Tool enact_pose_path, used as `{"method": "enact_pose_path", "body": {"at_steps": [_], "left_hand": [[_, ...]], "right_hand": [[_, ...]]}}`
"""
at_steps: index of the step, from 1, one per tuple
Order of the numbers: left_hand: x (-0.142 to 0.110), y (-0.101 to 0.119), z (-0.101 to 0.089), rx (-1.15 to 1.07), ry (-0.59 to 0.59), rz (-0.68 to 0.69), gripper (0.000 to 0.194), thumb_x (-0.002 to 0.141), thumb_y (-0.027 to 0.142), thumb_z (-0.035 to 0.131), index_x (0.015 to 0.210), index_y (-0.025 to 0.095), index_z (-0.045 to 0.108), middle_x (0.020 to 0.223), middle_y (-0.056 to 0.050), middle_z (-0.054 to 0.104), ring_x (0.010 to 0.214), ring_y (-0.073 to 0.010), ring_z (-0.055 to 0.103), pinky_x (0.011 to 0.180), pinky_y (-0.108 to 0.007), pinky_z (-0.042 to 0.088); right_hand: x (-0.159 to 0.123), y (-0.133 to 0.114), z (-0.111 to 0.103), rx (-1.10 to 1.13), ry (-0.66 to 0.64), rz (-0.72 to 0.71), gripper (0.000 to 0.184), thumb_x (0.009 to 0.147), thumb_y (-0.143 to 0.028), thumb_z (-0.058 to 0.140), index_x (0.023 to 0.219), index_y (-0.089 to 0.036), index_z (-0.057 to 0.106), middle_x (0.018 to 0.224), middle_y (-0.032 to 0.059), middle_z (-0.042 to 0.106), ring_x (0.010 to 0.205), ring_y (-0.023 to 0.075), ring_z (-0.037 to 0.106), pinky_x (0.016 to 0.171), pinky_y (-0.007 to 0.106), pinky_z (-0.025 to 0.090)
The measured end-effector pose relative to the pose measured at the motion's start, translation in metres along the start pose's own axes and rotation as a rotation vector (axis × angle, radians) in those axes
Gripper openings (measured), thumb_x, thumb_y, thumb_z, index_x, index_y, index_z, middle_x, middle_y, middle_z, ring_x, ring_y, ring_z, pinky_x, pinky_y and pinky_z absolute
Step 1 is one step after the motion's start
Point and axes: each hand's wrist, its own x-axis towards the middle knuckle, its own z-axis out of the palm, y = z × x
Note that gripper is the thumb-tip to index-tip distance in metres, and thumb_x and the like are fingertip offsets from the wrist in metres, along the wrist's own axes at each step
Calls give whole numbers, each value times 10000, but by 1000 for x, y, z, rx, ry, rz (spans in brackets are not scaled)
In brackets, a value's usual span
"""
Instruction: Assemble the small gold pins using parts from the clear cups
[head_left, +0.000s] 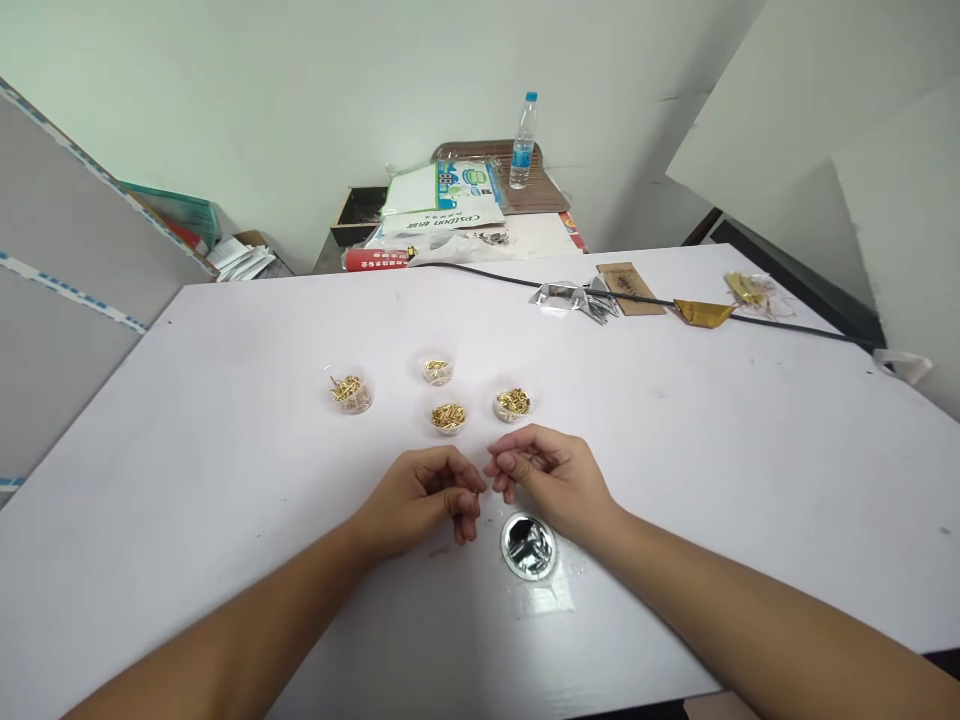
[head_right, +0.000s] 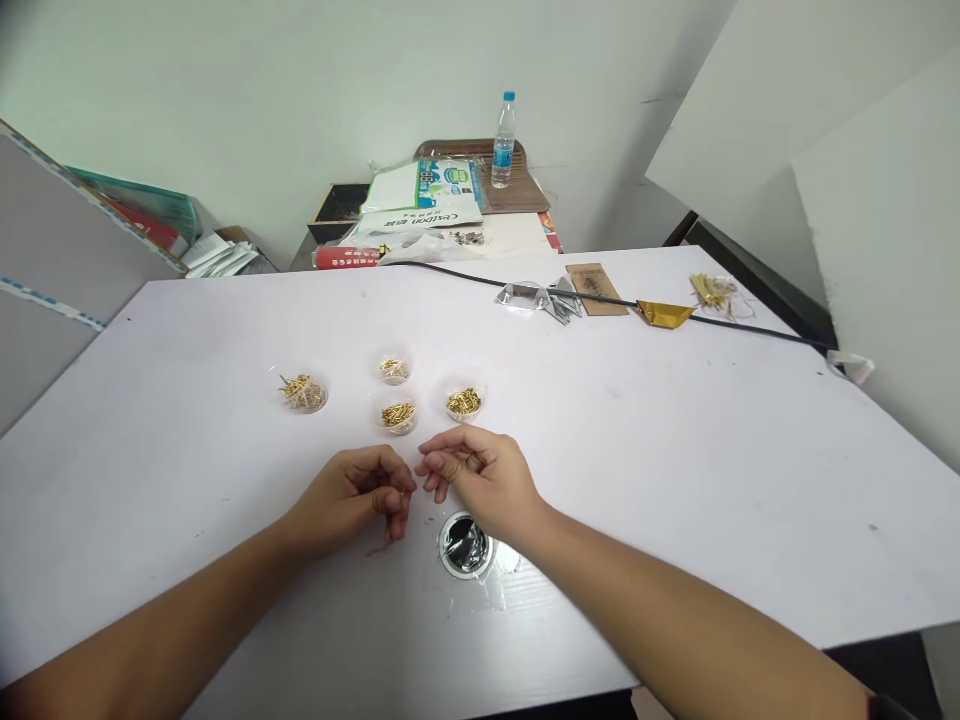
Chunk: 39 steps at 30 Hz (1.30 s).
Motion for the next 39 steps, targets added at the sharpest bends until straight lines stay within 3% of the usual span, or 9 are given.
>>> {"method": "enact_pose_path", "body": {"at_steps": [9,17,24,33,39], "left_hand": [[1,1,-4,-9,6,49,177,843,257,691,810,99,619,703,-36,661,615,-92,619,594,-205,517],[0,4,-1,91,41,-4,116,885,221,629,889,107,649,782,-35,669,693,-81,626,677,-189,533],[-3,4,0,115,72,-95,132,855,222,653,916,105,656,745,-31,668,648,-96,646,627,-200,545],[-3,6,1,145,38,-98,103,847,196,652,878,99,670,744,-46,694,646,-97,651,616,-192,543],[-2,4,2,75,55,-117,172,840,268,684,894,105,675,745,-53,705,645,-114,663,641,-229,565]], "right_hand": [[-4,0,2,-169,-52,82,315,889,-429,626,788,-138,559,666,51,658,575,105,623,510,193,522],[-6,1,4,-216,-27,76,395,934,-497,545,757,-147,502,619,41,617,543,94,570,499,182,472],[-10,0,3,-318,-29,19,397,987,-438,465,717,-147,479,581,11,561,502,70,485,474,167,393],[-9,0,5,-383,-39,-35,299,970,-342,505,740,-152,494,585,-13,546,506,62,478,478,156,384],[-10,1,6,-457,-9,-84,228,953,-304,516,778,-158,511,602,-16,549,510,67,477,478,167,385]]}}
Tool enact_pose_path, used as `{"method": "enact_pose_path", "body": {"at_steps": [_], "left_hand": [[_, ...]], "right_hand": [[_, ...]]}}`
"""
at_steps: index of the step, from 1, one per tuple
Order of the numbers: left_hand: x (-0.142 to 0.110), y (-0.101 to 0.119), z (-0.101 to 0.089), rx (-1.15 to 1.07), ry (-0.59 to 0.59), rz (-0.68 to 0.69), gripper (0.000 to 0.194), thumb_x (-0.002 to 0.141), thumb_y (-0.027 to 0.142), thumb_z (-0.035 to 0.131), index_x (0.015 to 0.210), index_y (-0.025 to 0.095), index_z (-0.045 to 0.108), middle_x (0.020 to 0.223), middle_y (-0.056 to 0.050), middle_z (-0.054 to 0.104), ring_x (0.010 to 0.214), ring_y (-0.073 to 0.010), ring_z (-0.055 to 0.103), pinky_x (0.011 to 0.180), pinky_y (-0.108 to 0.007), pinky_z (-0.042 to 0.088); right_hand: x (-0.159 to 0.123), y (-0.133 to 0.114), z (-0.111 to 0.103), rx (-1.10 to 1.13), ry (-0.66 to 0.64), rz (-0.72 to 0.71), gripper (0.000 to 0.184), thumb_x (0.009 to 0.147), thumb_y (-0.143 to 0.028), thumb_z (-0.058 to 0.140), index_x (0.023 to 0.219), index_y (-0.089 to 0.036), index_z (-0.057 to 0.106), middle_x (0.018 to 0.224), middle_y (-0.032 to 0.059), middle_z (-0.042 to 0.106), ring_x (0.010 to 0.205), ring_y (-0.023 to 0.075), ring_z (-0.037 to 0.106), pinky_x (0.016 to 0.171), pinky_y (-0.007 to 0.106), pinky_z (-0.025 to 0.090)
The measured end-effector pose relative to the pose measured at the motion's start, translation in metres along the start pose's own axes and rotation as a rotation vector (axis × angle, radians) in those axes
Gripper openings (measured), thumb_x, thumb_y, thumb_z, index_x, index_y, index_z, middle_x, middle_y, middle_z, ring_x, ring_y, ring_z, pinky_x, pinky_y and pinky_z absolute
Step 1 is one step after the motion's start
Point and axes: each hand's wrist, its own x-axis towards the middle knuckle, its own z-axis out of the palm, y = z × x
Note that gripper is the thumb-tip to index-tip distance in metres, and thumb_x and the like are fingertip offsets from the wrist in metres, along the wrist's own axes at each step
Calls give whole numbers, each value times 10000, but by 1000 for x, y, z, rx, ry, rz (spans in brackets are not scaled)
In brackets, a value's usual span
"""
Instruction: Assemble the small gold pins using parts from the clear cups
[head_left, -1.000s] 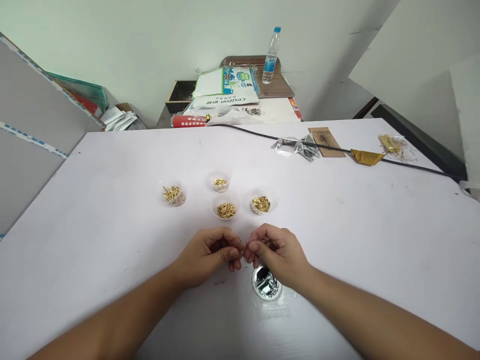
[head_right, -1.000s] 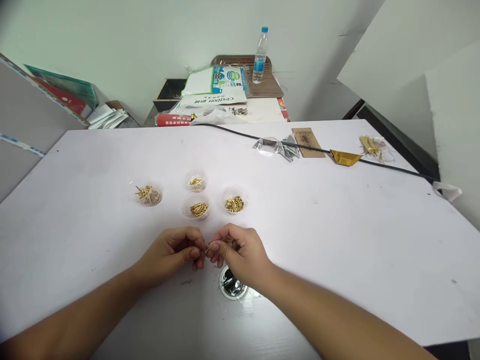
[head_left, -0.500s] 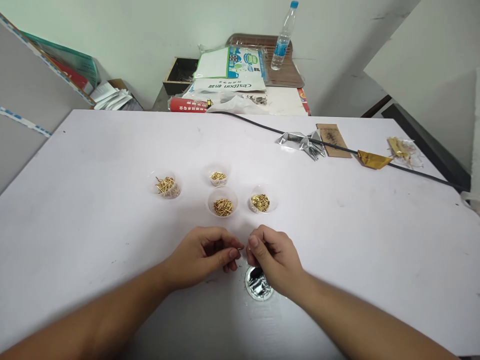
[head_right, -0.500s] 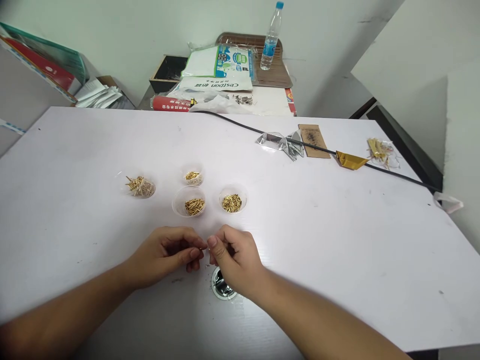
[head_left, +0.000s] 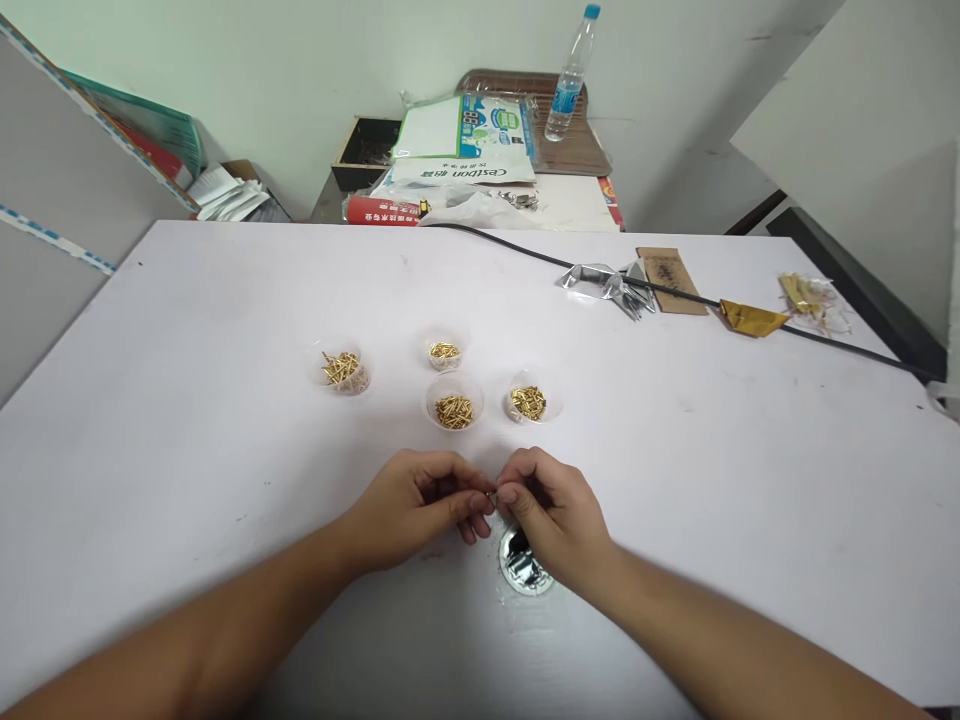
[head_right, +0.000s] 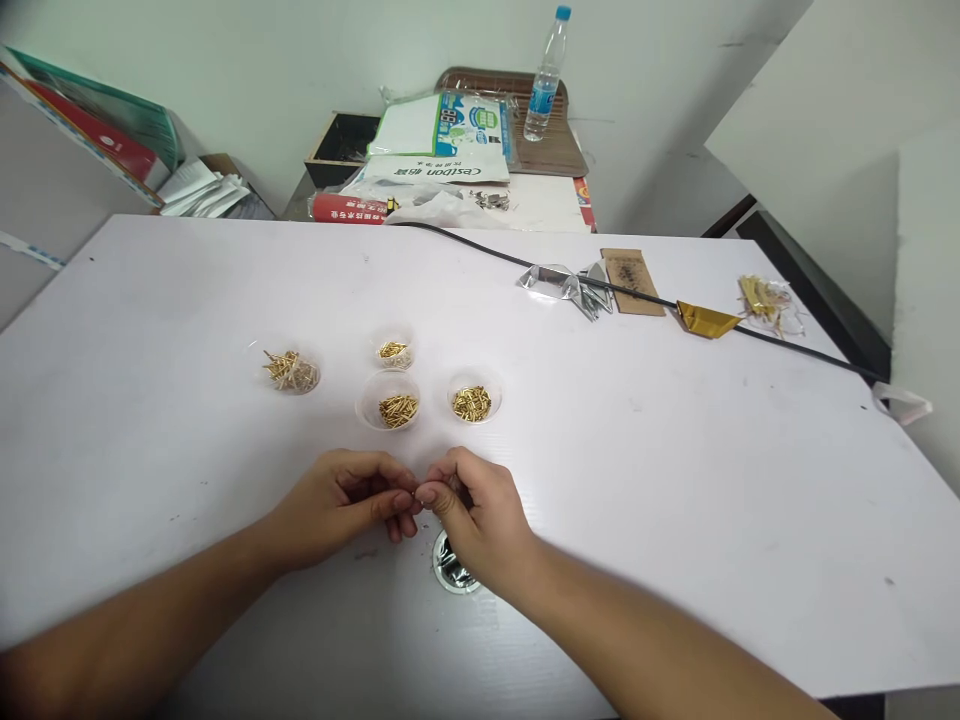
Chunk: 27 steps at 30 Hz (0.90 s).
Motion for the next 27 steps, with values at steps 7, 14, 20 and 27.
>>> {"method": "enact_pose_path", "body": {"at_steps": [7,14,20,27], "left_hand": [[1,-3,1,-13,-5,20,213,841,300,684,859,97,625,717,-64,689,628,-130,657,627,-255,554],[2,-5,4,70,-27,86,228,894,329,610,838,113,560,701,-44,634,624,-107,608,604,-227,521],[1,-6,1,250,-76,194,257,936,352,536,843,113,552,728,-56,626,645,-111,583,609,-232,498],[4,-3,1,190,-107,212,303,978,363,454,813,121,530,714,-45,603,643,-104,582,619,-223,495]], "right_hand": [[-2,3,0,-7,-11,33,209,947,-327,539,809,-170,531,617,-2,550,513,85,473,479,201,403],[-2,0,-1,-32,-64,29,220,962,-331,517,812,-171,521,611,2,578,509,90,504,476,200,400],[-1,-1,-2,-85,-100,9,279,991,-357,456,785,-171,479,669,23,609,527,87,512,487,198,398],[-1,-5,-3,-84,-137,18,408,1015,-410,387,716,-158,504,624,26,575,543,90,510,500,196,406]]}}
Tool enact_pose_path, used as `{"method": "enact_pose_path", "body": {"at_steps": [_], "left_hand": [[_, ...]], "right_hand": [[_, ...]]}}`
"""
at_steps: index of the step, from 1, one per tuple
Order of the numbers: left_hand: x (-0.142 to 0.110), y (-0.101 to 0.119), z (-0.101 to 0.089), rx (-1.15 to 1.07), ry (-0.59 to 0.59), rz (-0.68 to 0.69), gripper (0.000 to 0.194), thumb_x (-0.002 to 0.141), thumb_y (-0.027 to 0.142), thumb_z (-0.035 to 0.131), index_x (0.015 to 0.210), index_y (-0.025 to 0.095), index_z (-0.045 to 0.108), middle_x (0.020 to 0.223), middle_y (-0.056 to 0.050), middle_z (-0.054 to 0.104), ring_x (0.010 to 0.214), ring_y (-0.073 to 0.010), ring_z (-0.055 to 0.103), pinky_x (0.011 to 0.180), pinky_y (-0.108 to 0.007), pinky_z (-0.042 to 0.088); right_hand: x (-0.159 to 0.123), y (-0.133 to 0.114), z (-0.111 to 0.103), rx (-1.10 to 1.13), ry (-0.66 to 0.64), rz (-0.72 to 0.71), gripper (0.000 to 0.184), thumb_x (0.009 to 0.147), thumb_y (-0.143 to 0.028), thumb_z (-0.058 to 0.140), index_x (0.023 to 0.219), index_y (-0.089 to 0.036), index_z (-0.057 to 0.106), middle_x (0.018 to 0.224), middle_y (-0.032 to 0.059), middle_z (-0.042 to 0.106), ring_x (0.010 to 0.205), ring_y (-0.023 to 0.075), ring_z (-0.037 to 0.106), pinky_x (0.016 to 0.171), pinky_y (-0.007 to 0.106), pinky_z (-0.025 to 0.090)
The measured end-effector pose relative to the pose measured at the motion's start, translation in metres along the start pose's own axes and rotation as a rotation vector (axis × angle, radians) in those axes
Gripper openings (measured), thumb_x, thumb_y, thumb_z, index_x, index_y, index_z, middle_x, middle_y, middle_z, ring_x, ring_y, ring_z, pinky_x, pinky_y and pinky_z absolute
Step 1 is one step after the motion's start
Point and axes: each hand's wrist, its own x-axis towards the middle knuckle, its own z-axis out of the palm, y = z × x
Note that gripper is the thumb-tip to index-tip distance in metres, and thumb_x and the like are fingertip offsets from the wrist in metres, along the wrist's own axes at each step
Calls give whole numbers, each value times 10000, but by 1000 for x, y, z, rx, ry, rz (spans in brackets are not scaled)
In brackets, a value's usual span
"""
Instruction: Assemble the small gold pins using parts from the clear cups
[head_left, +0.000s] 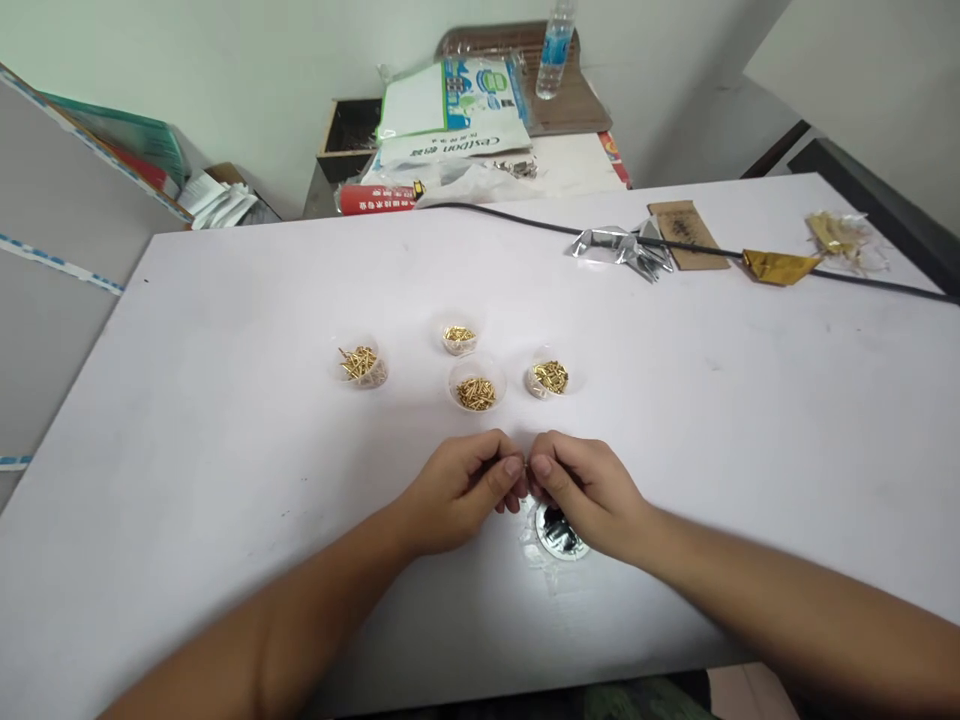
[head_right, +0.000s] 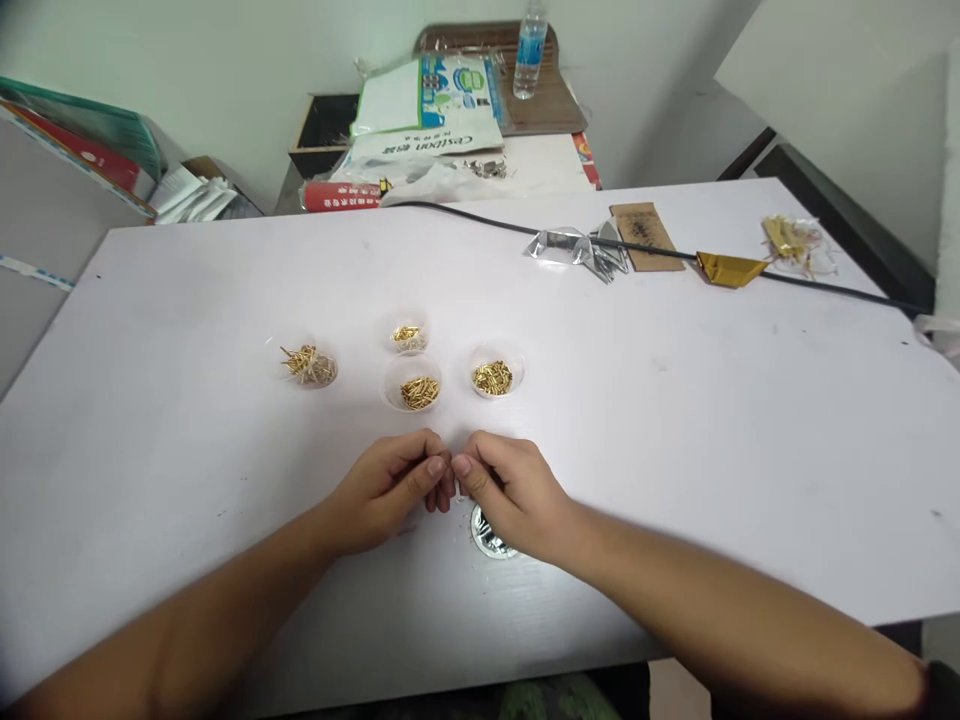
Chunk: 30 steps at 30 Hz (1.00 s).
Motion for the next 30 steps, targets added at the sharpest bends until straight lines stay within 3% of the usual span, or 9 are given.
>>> {"method": "enact_pose_path", "body": {"at_steps": [7,13,24,30], "left_hand": [[3,3,-3,-42,24,-51,363,967,425,480,759,130,512,637,-6,558,554,-80,532,536,-199,421],[3,3,-2,-19,58,-73,413,959,469,482,710,140,476,587,3,549,523,-77,491,526,-209,396],[3,1,-3,5,-15,-31,232,954,344,509,876,127,531,741,-46,628,679,-110,580,640,-232,490],[0,4,0,123,8,-1,166,888,262,520,790,129,533,667,-19,593,565,-82,495,523,-199,411]], "right_hand": [[1,-4,0,208,87,215,582,944,-600,447,575,-149,439,490,-14,407,454,62,362,432,190,296],[1,-4,3,491,58,303,500,879,-616,562,731,-147,471,599,-17,498,474,55,426,448,182,360],[3,1,3,499,54,274,460,845,-570,639,773,-146,477,642,-5,553,516,71,497,498,201,421],[-3,0,7,393,51,218,487,900,-600,544,721,-157,448,586,-21,494,486,61,433,451,181,355]]}}
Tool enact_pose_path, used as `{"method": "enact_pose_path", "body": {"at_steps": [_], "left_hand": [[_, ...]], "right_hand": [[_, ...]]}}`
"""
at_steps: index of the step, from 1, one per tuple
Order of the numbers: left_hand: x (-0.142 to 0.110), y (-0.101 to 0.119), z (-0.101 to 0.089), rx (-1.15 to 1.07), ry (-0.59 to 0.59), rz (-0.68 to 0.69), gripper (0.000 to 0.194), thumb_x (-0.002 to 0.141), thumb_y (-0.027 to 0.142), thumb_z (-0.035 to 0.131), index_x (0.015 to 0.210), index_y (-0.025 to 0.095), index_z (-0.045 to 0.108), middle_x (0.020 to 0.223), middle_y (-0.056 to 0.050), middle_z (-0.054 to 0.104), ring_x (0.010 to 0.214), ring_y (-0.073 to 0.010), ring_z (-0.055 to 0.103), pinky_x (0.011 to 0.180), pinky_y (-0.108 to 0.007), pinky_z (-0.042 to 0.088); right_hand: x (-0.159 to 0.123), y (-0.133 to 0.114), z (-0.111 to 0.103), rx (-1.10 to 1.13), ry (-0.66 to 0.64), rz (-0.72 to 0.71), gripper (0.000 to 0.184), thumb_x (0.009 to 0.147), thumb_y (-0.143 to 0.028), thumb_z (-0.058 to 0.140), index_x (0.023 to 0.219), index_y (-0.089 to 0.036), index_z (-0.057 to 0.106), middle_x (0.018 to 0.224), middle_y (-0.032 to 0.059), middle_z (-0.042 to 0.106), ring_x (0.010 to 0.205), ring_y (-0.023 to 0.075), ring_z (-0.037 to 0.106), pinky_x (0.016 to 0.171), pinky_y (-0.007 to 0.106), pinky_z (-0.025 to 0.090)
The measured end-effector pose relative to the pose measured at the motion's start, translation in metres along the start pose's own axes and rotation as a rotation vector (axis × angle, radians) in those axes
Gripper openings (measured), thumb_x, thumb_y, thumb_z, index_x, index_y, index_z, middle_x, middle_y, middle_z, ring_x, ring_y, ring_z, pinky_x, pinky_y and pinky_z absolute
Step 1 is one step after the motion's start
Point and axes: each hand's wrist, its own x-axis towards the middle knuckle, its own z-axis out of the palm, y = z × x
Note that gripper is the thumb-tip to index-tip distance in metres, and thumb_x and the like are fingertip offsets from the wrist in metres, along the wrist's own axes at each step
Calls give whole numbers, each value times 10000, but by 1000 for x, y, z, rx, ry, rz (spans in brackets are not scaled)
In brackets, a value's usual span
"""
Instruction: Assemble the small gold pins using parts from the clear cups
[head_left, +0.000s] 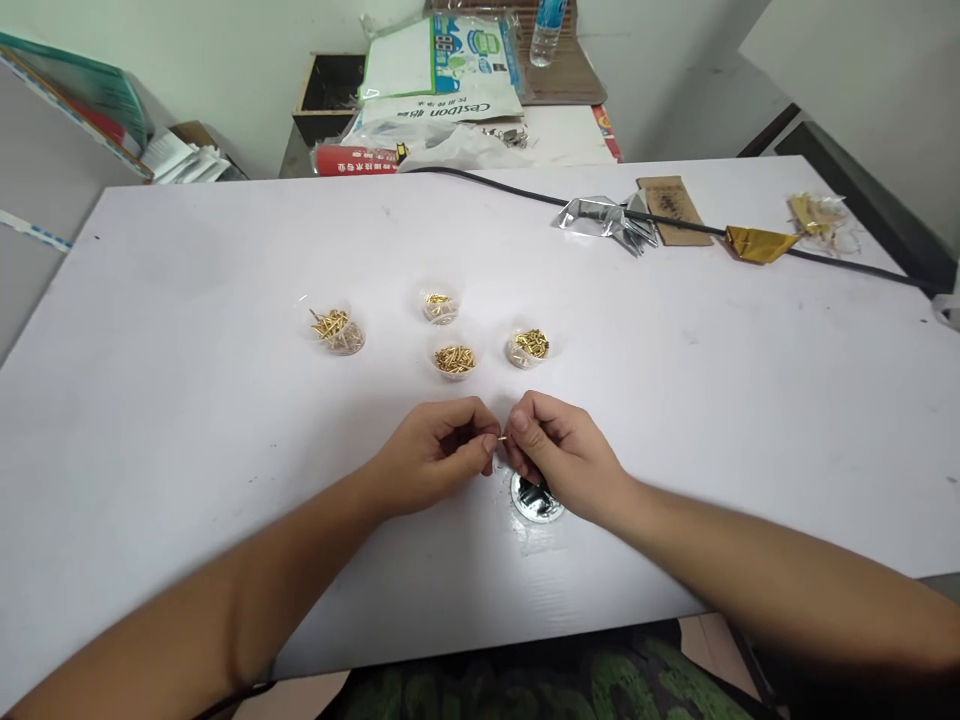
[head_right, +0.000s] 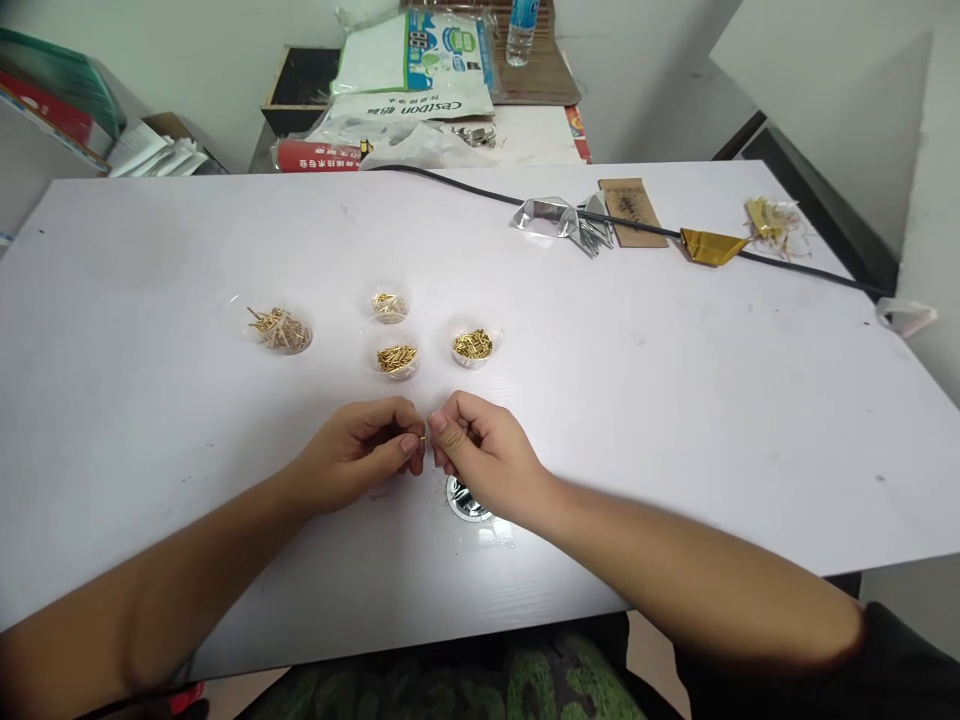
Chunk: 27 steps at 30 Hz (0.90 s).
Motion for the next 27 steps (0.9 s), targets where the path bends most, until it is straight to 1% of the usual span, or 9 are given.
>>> {"method": "enact_pose_path", "body": {"at_steps": [2,4,8,13,16,19,22,27], "left_hand": [[-1,1,2,38,18,26,142,852,216,527,738,132,521,609,12,537,501,-57,419,473,-183,355],[-1,2,4,67,39,55,124,818,181,532,705,134,515,571,30,491,477,-47,376,451,-177,324],[-2,2,7,104,75,86,90,778,143,538,691,134,521,586,24,510,508,-55,404,468,-177,343],[-2,1,8,117,101,107,92,771,143,549,681,129,533,587,23,527,501,-51,414,468,-173,353],[-2,2,9,118,121,100,91,771,142,546,681,123,548,568,27,521,486,-46,405,459,-170,350],[-2,2,9,129,116,109,89,769,137,546,683,118,559,567,28,522,488,-45,407,453,-165,348],[-2,2,8,130,106,123,86,773,122,543,691,112,567,569,34,514,481,-38,404,446,-159,344],[-2,2,7,121,97,125,94,792,108,541,704,107,571,568,44,498,471,-28,397,439,-153,337]], "right_hand": [[-2,-1,1,-76,13,-30,509,925,-595,506,677,-154,443,560,-18,469,486,61,417,451,181,346],[-3,-1,3,-139,32,-49,536,937,-600,476,643,-154,433,539,-16,452,483,62,407,449,181,340],[-4,-1,5,-229,54,-64,572,940,-631,437,620,-156,428,514,-14,431,461,64,389,426,182,320],[-5,0,7,-277,76,-80,579,944,-639,414,628,-155,447,502,-18,416,439,60,365,403,182,288],[-5,1,8,-291,93,-96,567,955,-620,407,633,-155,441,499,-23,403,434,58,358,398,176,280],[-6,2,9,-297,101,-113,538,979,-573,394,643,-155,431,505,-28,396,439,55,357,405,167,288],[-6,2,9,-308,89,-136,516,999,-528,378,649,-153,428,515,-30,394,450,52,357,414,160,290],[-6,3,7,-325,76,-144,506,1008,-506,368,651,-152,427,518,-34,389,454,51,354,420,157,288]]}}
